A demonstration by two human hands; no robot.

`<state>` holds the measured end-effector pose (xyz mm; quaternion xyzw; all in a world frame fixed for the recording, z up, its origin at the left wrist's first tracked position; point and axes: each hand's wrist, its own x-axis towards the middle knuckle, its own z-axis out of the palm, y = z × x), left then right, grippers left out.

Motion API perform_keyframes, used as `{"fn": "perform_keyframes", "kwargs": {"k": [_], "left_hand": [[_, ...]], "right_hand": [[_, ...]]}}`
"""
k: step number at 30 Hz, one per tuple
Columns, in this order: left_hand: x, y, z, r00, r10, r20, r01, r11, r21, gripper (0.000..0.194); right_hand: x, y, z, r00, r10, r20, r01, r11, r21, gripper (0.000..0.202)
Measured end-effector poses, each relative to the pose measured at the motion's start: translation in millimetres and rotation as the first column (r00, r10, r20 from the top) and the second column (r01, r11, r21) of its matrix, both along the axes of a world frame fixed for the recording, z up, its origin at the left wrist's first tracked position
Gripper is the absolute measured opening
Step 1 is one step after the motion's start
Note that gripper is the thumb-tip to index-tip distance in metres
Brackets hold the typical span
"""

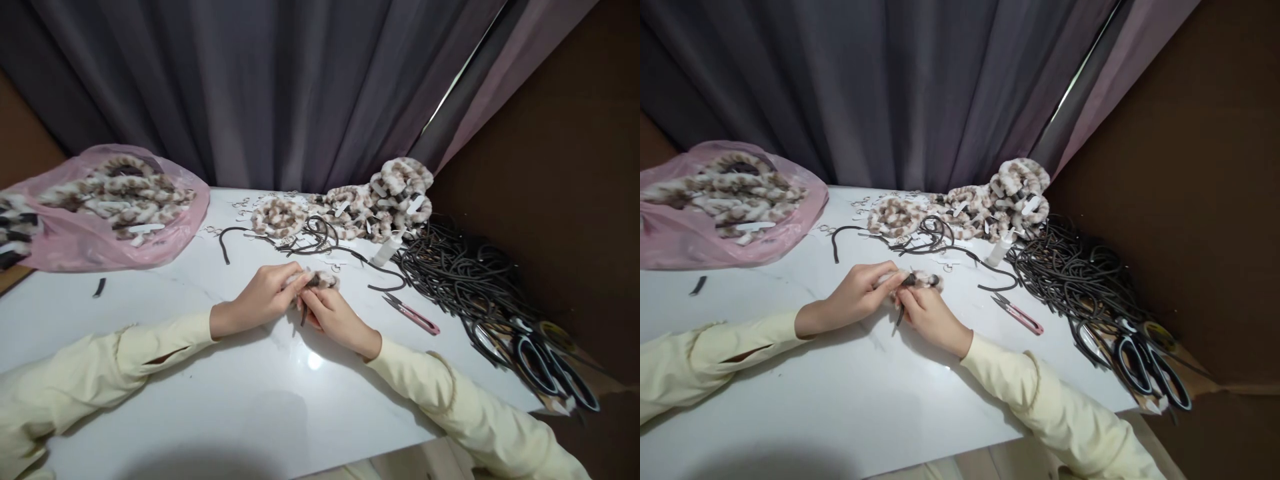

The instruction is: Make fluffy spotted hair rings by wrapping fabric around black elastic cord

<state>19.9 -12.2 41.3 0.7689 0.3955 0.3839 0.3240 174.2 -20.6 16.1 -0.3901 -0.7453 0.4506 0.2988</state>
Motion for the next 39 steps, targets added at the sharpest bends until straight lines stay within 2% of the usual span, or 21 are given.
{"fn": "perform_keyframes", "kwargs": {"k": [3, 5, 10, 14, 17, 19, 21, 23, 25, 27, 30, 34, 39], "left_hand": [[-3.7, 3.0, -3.6, 0.999, 0.016, -0.049, -0.008, 0.989, 0.148, 0.024], [-5.0, 5.3, -5.3, 0.997, 0.033, -0.074, -0.02, 0.985, 0.17, 0.025], [-5.9, 11.0, -5.2, 0.992, 0.023, -0.125, -0.019, 0.999, 0.04, 0.029], [-6.5, 15.6, -4.8, 0.985, 0.032, -0.171, -0.034, 0.999, -0.009, 0.031], [-6.9, 18.3, -7.0, 0.976, 0.017, -0.217, -0.021, 1.0, -0.018, 0.03], [-6.9, 19.3, -8.6, 0.968, -0.002, -0.251, -0.003, 1.0, -0.019, 0.031], [-6.7, 19.1, -9.4, 0.961, -0.034, -0.273, 0.027, 0.999, -0.029, 0.032], [-6.1, 17.5, -9.6, 0.956, -0.085, -0.282, 0.074, 0.996, -0.049, 0.033], [-5.3, 15.0, -10.1, 0.954, -0.114, -0.276, 0.1, 0.993, -0.065, 0.032], [-4.6, 12.0, -11.5, 0.962, -0.106, -0.253, 0.088, 0.993, -0.082, 0.033], [-3.7, 8.2, -14.2, 0.98, -0.069, -0.189, 0.048, 0.992, -0.113, 0.033], [-3.9, 6.1, -15.2, 0.987, -0.063, -0.148, 0.043, 0.99, -0.134, 0.033], [-6.3, 8.4, -13.4, 0.97, -0.126, -0.207, 0.115, 0.991, -0.066, 0.033]], "right_hand": [[2.9, -4.6, 6.8, 0.999, 0.036, 0.039, -0.038, 0.998, 0.046, 0.033], [5.1, -6.8, 11.2, 0.996, 0.03, 0.084, -0.039, 0.993, 0.116, 0.031], [8.4, -8.5, 15.2, 0.971, -0.036, 0.238, -0.038, 0.954, 0.299, 0.027], [7.6, -11.1, 10.1, 0.908, -0.189, 0.374, 0.032, 0.921, 0.387, 0.018], [7.8, -13.2, 7.6, 0.825, -0.282, 0.489, -0.005, 0.862, 0.506, 0.012], [9.4, -12.0, 7.9, 0.785, -0.333, 0.523, -0.054, 0.803, 0.593, 0.013], [11.9, -7.7, 8.7, 0.782, -0.382, 0.493, -0.069, 0.733, 0.676, 0.015], [14.5, -1.1, 8.6, 0.829, -0.39, 0.401, -0.022, 0.694, 0.72, 0.019], [16.1, 5.9, 7.2, 0.897, -0.342, 0.279, 0.069, 0.732, 0.678, 0.021], [16.4, 11.2, 5.3, 0.944, -0.289, 0.158, 0.156, 0.815, 0.558, 0.021], [15.3, 14.7, 3.9, 0.958, -0.279, 0.07, 0.235, 0.899, 0.371, 0.024], [14.1, 15.5, 5.6, 0.955, -0.293, 0.045, 0.27, 0.923, 0.273, 0.025], [15.1, 17.9, 7.9, 0.969, -0.243, 0.051, 0.224, 0.945, 0.24, 0.018]]}}
